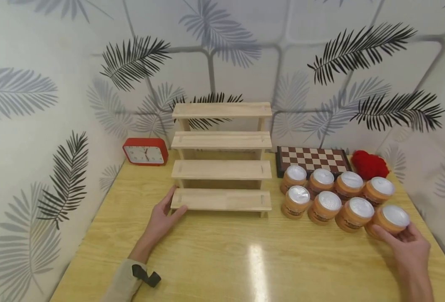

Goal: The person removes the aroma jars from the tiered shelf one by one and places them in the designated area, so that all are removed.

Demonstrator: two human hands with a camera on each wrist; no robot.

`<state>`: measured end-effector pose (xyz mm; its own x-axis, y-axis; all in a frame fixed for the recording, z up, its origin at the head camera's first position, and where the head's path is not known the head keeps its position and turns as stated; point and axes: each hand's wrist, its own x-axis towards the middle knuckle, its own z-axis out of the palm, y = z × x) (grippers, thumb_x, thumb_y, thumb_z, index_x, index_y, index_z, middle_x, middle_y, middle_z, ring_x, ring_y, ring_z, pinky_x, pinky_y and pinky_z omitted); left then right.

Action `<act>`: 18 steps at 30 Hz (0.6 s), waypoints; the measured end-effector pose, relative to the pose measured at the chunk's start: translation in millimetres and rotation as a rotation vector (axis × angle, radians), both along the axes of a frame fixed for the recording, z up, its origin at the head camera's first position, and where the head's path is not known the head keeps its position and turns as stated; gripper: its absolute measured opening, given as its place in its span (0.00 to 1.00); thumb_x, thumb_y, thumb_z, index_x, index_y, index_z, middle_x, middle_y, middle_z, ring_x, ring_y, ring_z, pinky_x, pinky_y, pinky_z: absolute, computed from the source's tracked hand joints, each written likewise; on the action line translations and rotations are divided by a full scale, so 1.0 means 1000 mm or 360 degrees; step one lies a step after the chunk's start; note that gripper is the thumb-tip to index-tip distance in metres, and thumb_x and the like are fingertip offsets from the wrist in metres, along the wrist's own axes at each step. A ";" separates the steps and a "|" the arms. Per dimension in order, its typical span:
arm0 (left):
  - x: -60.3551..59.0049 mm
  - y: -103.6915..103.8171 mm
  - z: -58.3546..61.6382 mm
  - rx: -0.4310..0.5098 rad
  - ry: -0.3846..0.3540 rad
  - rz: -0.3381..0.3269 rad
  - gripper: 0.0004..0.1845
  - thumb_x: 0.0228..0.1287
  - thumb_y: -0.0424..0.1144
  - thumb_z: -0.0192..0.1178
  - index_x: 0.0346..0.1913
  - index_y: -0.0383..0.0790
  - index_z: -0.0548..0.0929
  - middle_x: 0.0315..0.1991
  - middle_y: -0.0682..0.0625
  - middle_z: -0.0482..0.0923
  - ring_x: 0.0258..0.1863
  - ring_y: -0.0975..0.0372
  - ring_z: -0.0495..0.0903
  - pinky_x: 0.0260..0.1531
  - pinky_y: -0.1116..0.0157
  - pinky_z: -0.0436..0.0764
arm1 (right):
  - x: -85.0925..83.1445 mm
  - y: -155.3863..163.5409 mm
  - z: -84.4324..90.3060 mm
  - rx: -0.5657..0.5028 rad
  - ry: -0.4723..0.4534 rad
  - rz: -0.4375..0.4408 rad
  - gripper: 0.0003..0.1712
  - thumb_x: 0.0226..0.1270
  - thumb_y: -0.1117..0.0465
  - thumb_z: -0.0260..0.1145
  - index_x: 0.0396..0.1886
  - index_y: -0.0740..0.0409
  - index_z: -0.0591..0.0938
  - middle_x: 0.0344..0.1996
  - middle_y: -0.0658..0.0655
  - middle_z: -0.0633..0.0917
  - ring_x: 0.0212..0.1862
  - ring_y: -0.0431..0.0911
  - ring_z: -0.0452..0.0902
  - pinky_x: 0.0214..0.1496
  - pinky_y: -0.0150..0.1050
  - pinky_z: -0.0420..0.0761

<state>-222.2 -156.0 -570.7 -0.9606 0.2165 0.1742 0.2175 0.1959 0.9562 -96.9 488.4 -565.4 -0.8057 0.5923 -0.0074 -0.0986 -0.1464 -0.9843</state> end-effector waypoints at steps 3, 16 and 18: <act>0.000 0.000 0.001 0.0015 0.0003 0.0012 0.44 0.73 0.36 0.68 0.84 0.39 0.54 0.83 0.44 0.53 0.81 0.53 0.53 0.78 0.49 0.56 | -0.002 0.002 -0.002 -0.0039 0.0036 0.0057 0.36 0.57 0.82 0.74 0.62 0.49 0.86 0.47 0.38 0.89 0.47 0.27 0.84 0.43 0.18 0.81; 0.007 -0.003 0.011 -0.0297 -0.0019 0.0093 0.53 0.69 0.56 0.70 0.86 0.48 0.50 0.85 0.53 0.45 0.83 0.59 0.46 0.80 0.51 0.53 | 0.005 -0.013 0.039 0.0110 -0.0127 -0.0206 0.47 0.71 0.73 0.67 0.85 0.48 0.60 0.82 0.45 0.59 0.80 0.32 0.50 0.75 0.18 0.49; 0.012 -0.004 0.022 -0.0424 0.0024 0.0100 0.54 0.68 0.60 0.69 0.86 0.51 0.48 0.86 0.57 0.41 0.84 0.58 0.43 0.80 0.47 0.51 | 0.008 -0.021 0.049 0.0344 -0.0159 -0.0277 0.43 0.76 0.68 0.63 0.85 0.48 0.59 0.83 0.47 0.58 0.82 0.34 0.48 0.78 0.22 0.45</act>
<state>-209.9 -160.2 -548.8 -0.9713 0.1966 0.1338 0.2110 0.4536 0.8659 -88.6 467.6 -515.9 -0.6934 0.7180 0.0598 -0.0050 0.0781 -0.9969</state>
